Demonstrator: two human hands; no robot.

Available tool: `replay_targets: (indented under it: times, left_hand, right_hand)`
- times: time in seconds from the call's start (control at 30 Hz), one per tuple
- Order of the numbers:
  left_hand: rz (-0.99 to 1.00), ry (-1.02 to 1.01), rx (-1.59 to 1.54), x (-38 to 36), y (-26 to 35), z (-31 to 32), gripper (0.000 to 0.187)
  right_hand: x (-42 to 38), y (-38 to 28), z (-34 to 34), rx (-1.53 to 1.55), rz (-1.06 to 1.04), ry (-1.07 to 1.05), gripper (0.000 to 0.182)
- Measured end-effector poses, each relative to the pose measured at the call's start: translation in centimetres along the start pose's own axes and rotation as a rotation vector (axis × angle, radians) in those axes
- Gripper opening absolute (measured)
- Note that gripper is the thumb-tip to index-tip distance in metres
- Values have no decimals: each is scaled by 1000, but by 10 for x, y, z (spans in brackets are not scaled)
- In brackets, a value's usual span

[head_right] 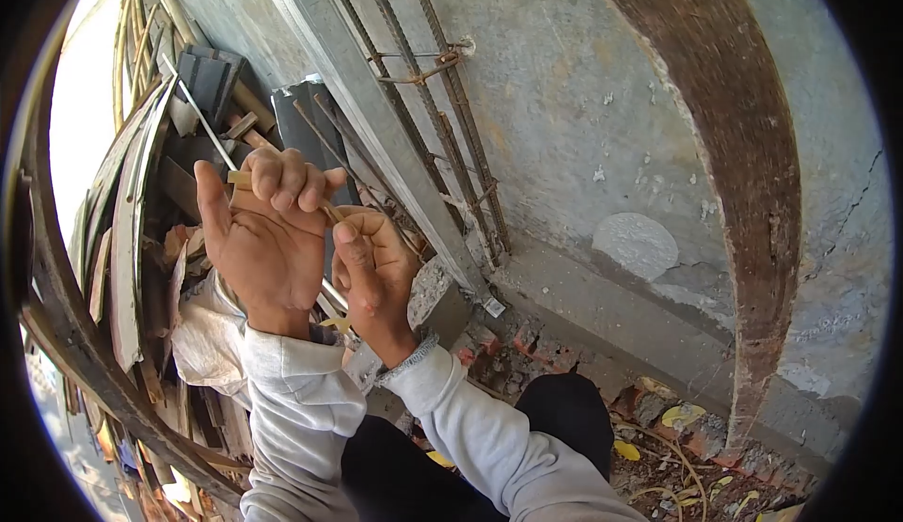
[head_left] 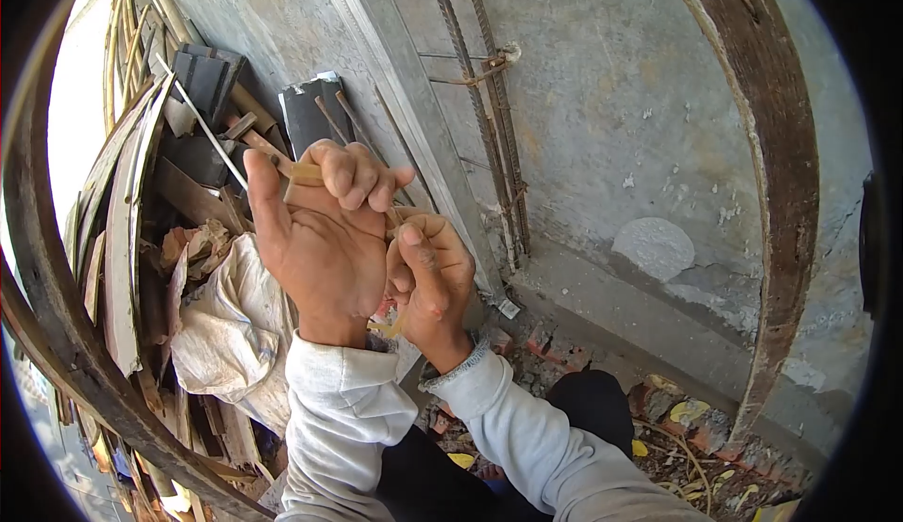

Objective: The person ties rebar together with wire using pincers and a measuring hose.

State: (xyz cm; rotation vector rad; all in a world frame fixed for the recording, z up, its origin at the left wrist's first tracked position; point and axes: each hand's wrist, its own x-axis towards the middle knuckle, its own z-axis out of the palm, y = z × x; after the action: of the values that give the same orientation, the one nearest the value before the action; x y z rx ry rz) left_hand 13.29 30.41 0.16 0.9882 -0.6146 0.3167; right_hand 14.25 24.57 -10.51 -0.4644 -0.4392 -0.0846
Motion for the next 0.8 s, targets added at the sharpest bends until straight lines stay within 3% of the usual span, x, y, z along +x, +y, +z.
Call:
replay_targets:
  times: [0.07,0.1,0.13,0.23,0.33,0.4,0.5,0.57,0.63,0.67,0.73,0.8]
  left_hand:
    - [-16,78,10,-7,9,-1,55]
    - [15,228,124,-9,11,8,53]
    - [15,252,150,-14,13,5,53]
    - [66,360,221,-29,17,-4,52]
    - [33,448,97,-36,14,-12,52]
    - [-81,460,137,-54,9,-18,50]
    - [-268,446,432,-80,-3,-18,47]
    - [-436,283,723,-109,-22,-16,61]
    - [-510,164,797,-119,-32,9,77]
    - [-533,160,780,-121,-32,19,78]
    - [-598,32,727,-123,-28,13,58]
    - [-615,137,667,-132,-29,6,57]
  right_hand:
    - [-3,1,4,-109,-104,6,21]
    - [3,2,3,-240,-280,36,16]
    - [13,2,2,-370,-456,67,12]
    - [47,-24,-15,-510,-416,10,19]
    - [43,-24,-26,146,340,87,16]
    - [6,1,-46,352,542,380,13]
    - [-18,20,-84,639,608,673,12]
    - [-6,6,-81,657,562,645,12]
    - [2,-7,-71,633,547,589,12]
    - [3,-14,-62,572,564,597,12]
    - [-1,-24,-45,456,595,606,12]
    - [-10,-21,-46,261,547,476,15]
